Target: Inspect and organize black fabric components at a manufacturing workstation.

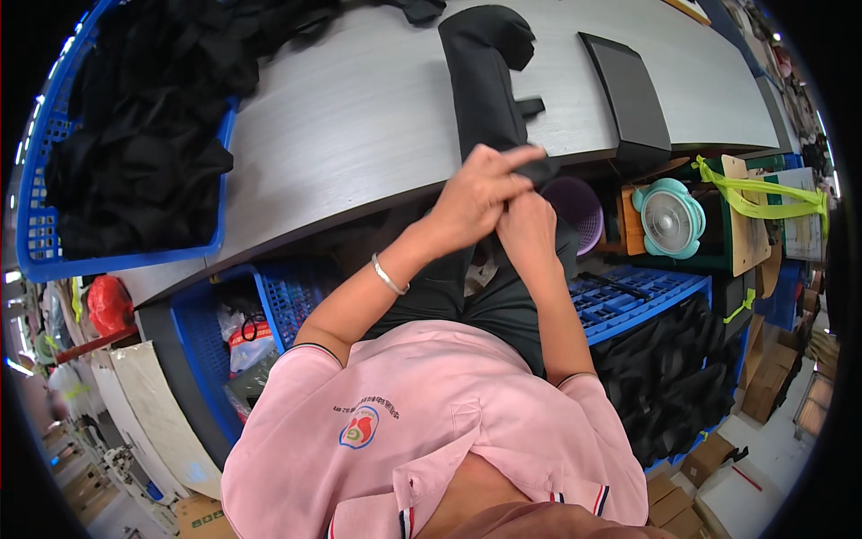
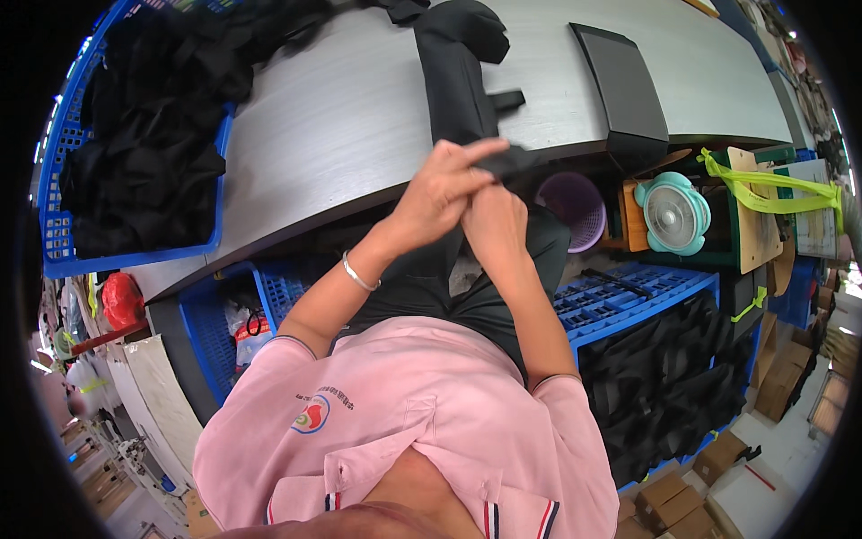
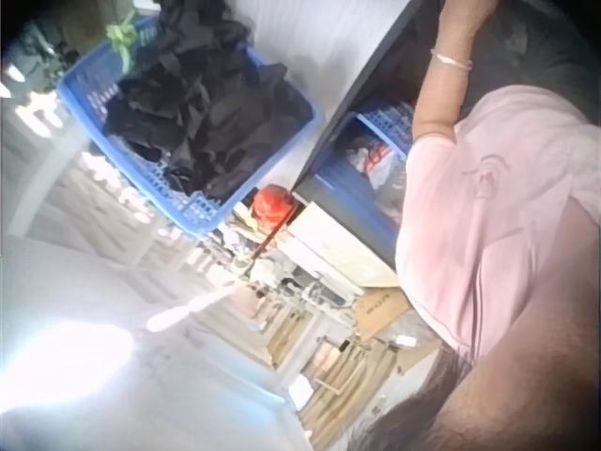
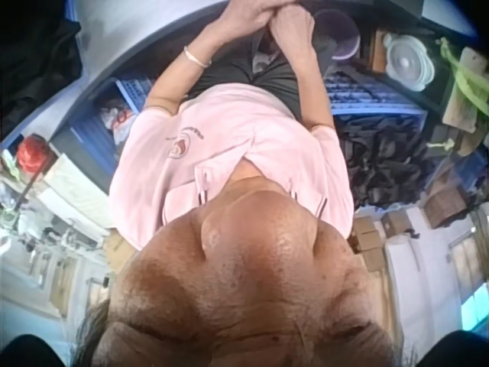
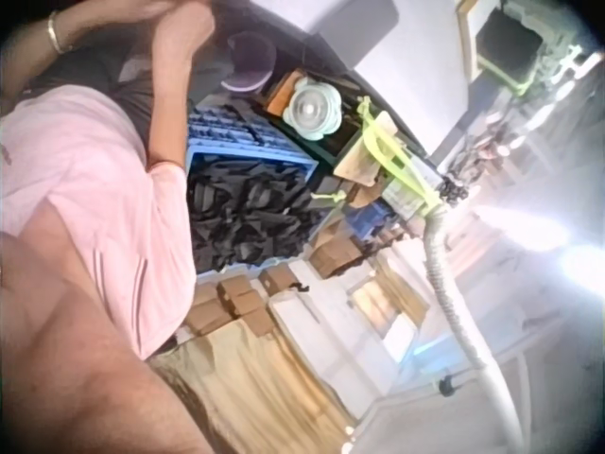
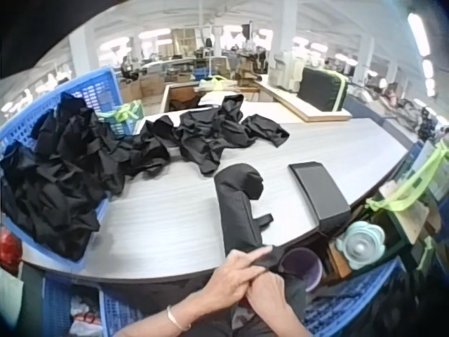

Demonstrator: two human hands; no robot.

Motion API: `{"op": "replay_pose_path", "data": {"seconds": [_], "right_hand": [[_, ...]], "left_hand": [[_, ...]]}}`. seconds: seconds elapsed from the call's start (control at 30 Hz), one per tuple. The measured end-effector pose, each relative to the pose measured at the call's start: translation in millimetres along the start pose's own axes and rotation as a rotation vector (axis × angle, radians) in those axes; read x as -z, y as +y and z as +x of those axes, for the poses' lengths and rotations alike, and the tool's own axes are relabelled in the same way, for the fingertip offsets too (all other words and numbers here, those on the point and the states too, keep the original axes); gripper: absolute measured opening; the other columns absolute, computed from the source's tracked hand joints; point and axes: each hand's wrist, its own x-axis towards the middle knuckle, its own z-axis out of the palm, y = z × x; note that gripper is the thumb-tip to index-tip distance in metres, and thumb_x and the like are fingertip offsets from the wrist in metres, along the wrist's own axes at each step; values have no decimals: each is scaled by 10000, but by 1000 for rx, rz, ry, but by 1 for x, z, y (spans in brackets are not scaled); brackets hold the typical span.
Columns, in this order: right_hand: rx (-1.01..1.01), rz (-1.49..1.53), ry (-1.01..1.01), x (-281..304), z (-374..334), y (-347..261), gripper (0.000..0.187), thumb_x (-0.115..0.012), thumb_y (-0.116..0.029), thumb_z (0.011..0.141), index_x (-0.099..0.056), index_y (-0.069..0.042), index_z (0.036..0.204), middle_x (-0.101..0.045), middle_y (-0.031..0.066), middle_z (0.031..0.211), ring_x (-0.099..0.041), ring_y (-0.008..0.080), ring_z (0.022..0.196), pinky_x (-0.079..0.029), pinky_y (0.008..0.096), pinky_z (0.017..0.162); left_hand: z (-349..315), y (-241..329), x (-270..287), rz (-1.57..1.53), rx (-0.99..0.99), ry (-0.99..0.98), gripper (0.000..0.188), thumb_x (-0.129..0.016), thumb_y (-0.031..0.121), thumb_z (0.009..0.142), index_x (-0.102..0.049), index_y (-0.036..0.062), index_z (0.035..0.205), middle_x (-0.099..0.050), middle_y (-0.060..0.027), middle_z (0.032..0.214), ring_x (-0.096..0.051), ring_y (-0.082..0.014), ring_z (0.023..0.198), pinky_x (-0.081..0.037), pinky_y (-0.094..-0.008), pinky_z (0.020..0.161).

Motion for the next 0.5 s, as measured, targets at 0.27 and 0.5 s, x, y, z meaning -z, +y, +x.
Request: {"op": "replay_pose_path", "data": {"seconds": [0.27, 0.5], "right_hand": [[-218, 685, 24, -10, -8, 24, 295, -540, 0, 893, -600, 38, 1179, -673, 179, 1106, -645, 273, 1054, -490, 356, 895], [-563, 1307, 318, -8, -21, 12, 401, -594, -152, 986, -504, 18, 1338, -595, 82, 1267, -583, 194, 1134, -480, 340, 967]], "left_hand": [[-32, 30, 24, -35, 20, 92, 480, -669, -40, 723, -721, 104, 1178, -568, -70, 1406, -539, -260, 1054, -500, -321, 876], [-70, 43, -1, -1, 170, 203, 815, -638, 6, 716, -378, 43, 1488, -299, -194, 1567, -323, -372, 1402, -304, -447, 1142]]}}
